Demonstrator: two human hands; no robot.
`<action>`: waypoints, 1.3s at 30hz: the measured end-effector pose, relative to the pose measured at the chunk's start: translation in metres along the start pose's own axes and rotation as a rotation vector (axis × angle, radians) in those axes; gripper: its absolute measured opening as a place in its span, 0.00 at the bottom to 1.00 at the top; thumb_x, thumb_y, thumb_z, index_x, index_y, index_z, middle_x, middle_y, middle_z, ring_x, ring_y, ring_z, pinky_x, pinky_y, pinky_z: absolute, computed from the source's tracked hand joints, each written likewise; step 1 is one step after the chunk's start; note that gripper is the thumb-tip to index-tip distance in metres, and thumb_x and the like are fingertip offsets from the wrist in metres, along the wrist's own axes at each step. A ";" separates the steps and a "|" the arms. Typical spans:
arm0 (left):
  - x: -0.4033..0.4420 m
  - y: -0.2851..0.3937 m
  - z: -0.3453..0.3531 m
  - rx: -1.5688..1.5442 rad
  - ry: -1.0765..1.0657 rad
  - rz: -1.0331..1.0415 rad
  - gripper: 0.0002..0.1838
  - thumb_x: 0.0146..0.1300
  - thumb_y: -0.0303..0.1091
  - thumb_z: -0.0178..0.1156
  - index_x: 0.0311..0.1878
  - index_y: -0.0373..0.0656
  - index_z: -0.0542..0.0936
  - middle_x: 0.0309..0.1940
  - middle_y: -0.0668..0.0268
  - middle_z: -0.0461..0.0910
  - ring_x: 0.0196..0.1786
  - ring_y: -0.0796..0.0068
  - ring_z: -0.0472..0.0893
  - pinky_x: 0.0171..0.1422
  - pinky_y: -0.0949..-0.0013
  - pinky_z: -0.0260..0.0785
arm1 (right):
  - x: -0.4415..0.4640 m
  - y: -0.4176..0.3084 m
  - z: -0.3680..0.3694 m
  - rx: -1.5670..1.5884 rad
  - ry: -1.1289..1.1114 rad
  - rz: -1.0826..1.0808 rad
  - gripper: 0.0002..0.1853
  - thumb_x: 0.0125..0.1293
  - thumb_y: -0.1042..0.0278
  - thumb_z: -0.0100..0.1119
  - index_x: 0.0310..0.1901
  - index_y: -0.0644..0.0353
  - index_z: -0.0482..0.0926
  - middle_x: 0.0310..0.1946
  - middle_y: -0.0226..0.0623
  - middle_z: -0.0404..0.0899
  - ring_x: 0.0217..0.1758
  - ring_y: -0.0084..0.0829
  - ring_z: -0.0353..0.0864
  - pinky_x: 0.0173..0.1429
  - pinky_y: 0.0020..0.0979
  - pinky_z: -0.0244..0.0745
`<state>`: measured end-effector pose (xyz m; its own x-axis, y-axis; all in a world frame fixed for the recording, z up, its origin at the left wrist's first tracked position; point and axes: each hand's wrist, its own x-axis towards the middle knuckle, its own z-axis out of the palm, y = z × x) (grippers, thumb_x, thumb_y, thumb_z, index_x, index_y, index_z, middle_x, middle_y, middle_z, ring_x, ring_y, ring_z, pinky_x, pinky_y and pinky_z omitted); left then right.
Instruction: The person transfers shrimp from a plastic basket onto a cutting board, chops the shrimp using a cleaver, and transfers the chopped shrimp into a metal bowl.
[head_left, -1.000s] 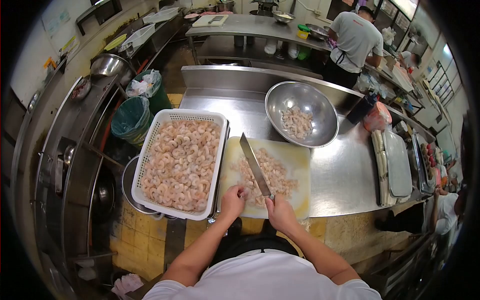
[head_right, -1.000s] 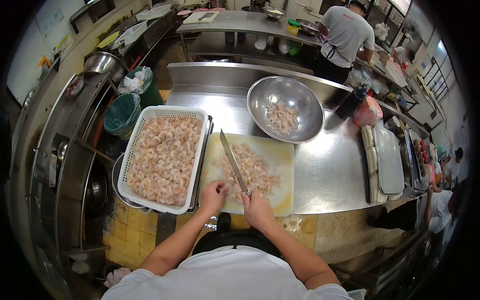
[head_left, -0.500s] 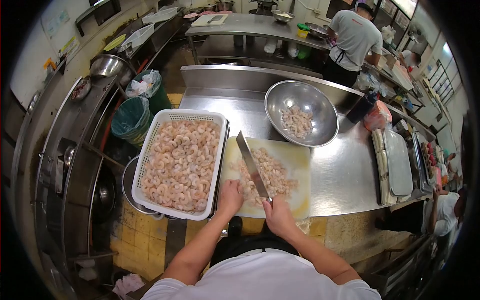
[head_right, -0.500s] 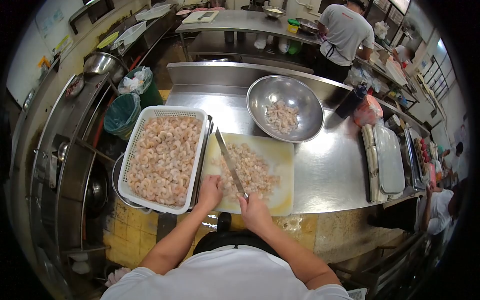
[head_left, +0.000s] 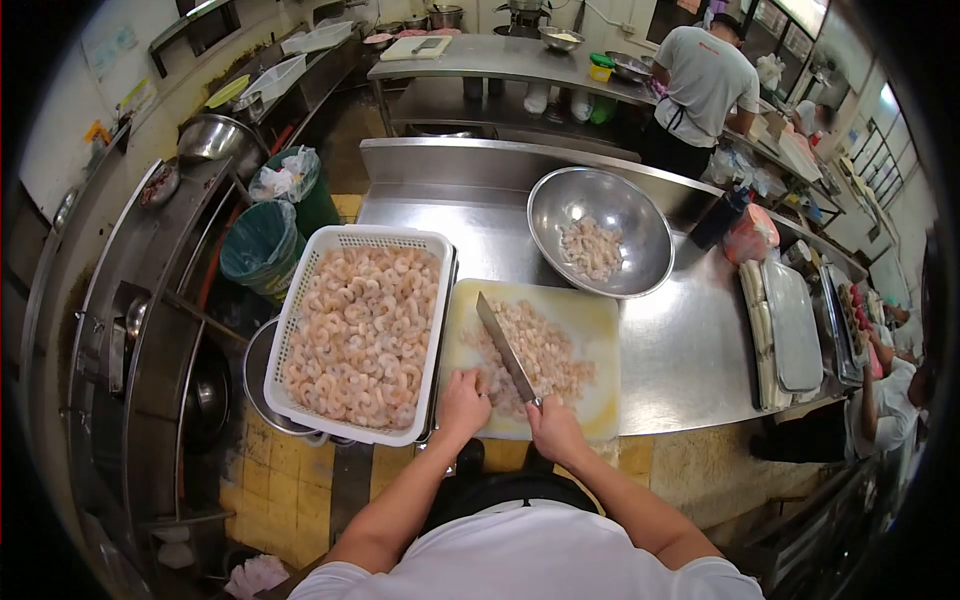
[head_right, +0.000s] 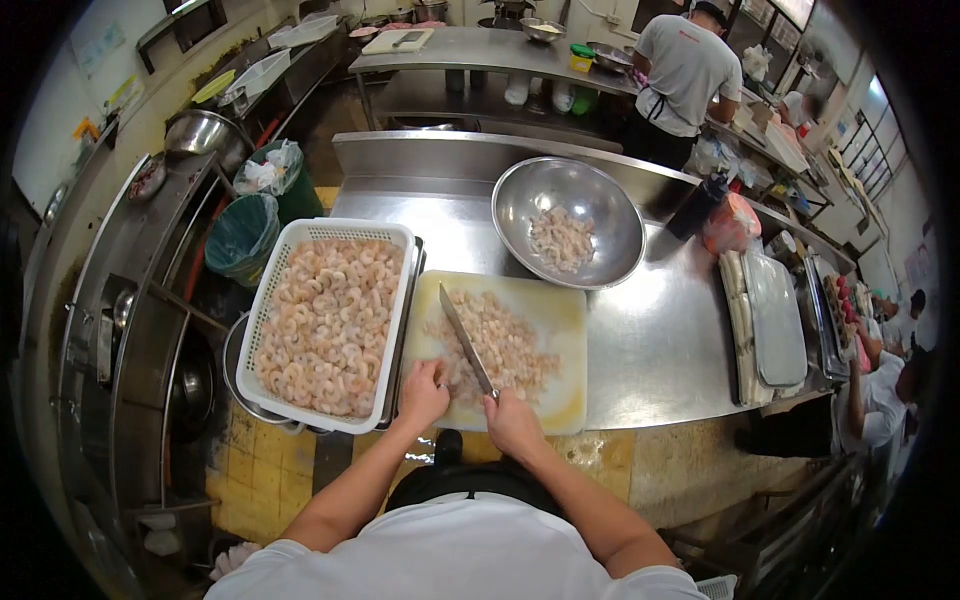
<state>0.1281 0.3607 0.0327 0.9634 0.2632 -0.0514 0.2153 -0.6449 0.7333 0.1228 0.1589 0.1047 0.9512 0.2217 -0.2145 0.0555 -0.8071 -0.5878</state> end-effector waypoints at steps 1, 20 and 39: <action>-0.002 -0.003 0.002 -0.028 -0.013 0.026 0.22 0.66 0.29 0.66 0.63 0.35 0.81 0.58 0.46 0.78 0.62 0.44 0.81 0.68 0.49 0.73 | -0.003 -0.004 -0.004 0.005 -0.007 0.013 0.20 0.81 0.54 0.56 0.44 0.69 0.76 0.33 0.67 0.83 0.39 0.70 0.84 0.45 0.62 0.77; -0.019 -0.027 0.010 -0.370 0.193 -0.139 0.18 0.70 0.23 0.62 0.62 0.33 0.81 0.43 0.56 0.88 0.44 0.66 0.87 0.53 0.64 0.81 | -0.016 -0.018 0.027 0.136 0.034 -0.026 0.19 0.81 0.56 0.56 0.44 0.70 0.74 0.32 0.66 0.83 0.39 0.71 0.84 0.44 0.64 0.76; -0.023 -0.043 0.004 -0.352 0.083 -0.021 0.20 0.68 0.27 0.68 0.62 0.35 0.80 0.44 0.58 0.84 0.44 0.65 0.84 0.54 0.64 0.79 | -0.014 -0.051 0.017 0.084 0.116 0.045 0.20 0.81 0.56 0.56 0.45 0.70 0.74 0.34 0.67 0.83 0.41 0.71 0.83 0.45 0.63 0.76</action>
<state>0.0974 0.3795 -0.0003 0.9399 0.3406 -0.0246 0.1530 -0.3558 0.9220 0.1016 0.2059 0.1244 0.9812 0.1175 -0.1534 -0.0090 -0.7651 -0.6438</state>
